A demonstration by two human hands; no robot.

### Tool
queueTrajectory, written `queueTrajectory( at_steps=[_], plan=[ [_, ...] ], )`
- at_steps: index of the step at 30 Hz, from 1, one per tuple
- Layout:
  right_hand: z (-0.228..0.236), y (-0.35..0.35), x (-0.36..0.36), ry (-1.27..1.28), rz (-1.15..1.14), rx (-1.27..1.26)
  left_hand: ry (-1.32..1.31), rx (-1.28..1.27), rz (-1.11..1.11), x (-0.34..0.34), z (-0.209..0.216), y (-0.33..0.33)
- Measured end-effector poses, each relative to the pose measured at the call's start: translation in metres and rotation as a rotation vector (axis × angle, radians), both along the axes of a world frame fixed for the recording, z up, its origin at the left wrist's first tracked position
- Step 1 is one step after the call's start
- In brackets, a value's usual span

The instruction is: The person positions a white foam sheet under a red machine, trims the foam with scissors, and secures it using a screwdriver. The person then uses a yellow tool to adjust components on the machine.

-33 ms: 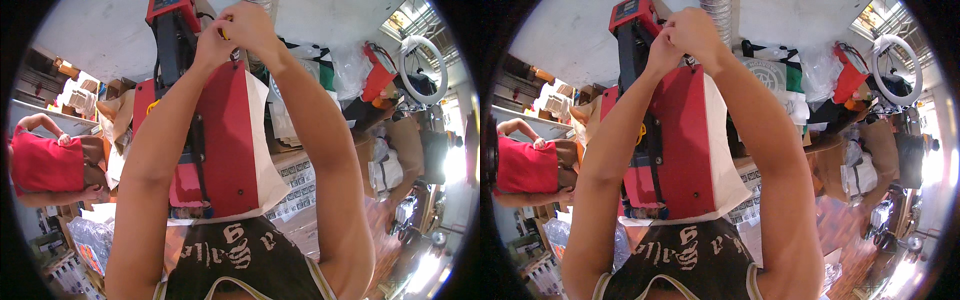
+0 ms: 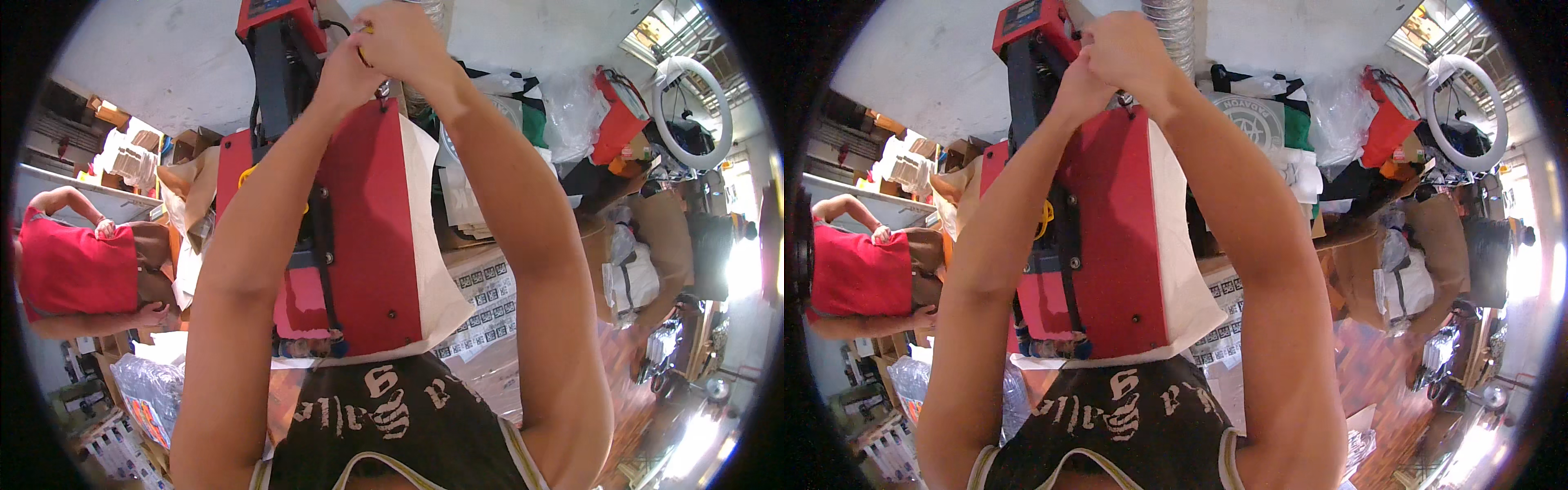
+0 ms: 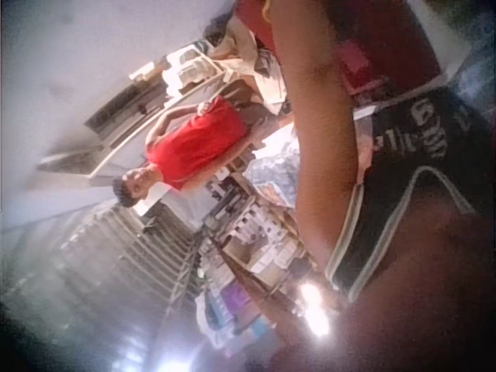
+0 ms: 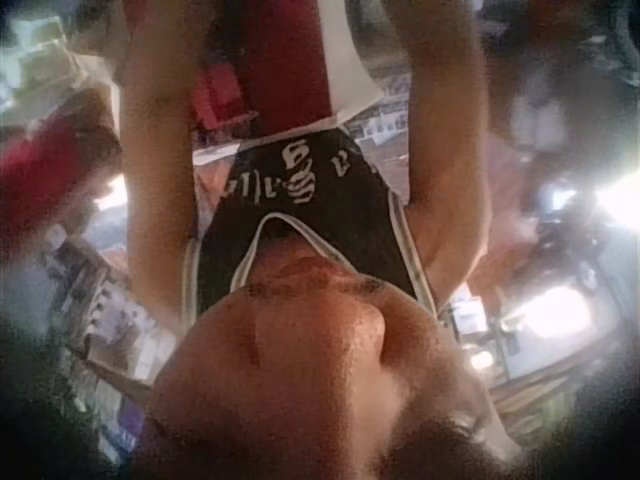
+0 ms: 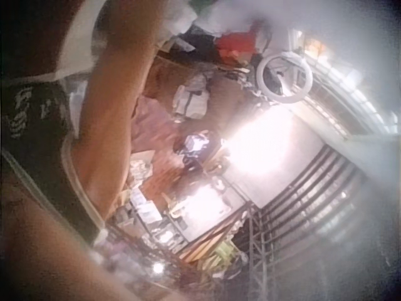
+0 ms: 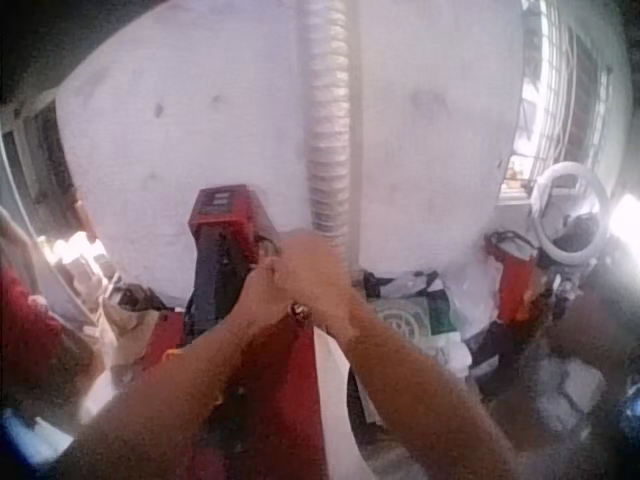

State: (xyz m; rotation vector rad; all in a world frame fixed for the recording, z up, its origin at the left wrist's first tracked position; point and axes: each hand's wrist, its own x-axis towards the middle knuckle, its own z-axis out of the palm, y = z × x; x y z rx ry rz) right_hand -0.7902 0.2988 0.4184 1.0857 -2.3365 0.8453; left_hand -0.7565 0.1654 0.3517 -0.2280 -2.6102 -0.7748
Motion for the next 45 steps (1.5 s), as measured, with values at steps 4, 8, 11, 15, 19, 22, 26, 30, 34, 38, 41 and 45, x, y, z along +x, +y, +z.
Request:
queueTrajectory(
  at_steps=[4, 8, 11, 15, 19, 22, 26, 30, 34, 38, 41, 45],
  plan=[
    [-0.002, -0.006, -0.02, -0.018, 0.181, 0.011, -0.206, 0.544, -0.172, 0.002, -0.007, -0.016],
    [-0.001, -0.007, -0.008, 0.017, -0.109, 0.187, -0.003, 0.365, 0.039, 0.007, -0.007, -0.015],
    [0.009, 0.0, 0.002, -0.165, -0.053, 0.296, -0.077, 0.132, 0.093, 0.002, -0.017, -0.028],
    [0.004, -0.007, -0.009, -0.099, 0.001, 0.274, -0.068, 0.412, -0.136, 0.005, -0.012, -0.009],
    [-0.006, -0.01, -0.048, 0.143, 0.195, 0.332, -0.176, 0.364, -0.14, 0.002, 0.003, -0.01],
    [0.009, -0.009, -0.031, 0.064, 0.113, 0.329, -0.131, 0.232, 0.06, -0.002, -0.001, -0.006],
    [0.022, 0.004, -0.013, 0.012, 0.124, 0.388, -0.065, 0.279, -0.15, -0.003, -0.015, -0.016],
    [0.006, 0.005, -0.039, 0.046, 0.307, 0.196, -0.235, 0.434, -0.137, 0.0, -0.001, -0.009],
    [0.007, 0.003, -0.038, 0.026, 0.064, 0.351, 0.08, 0.272, -0.017, 0.007, -0.001, 0.015],
    [0.018, 0.006, -0.038, 0.055, 0.227, 0.424, -0.087, 0.357, -0.074, 0.0, -0.025, -0.007],
    [0.034, 0.011, -0.014, -0.056, 0.151, 0.408, -0.218, 0.26, 0.029, 0.01, -0.006, -0.004],
    [0.01, 0.006, -0.032, 0.064, 0.067, 0.415, -0.025, 0.353, -0.064, -0.008, -0.036, -0.005]
  ],
)
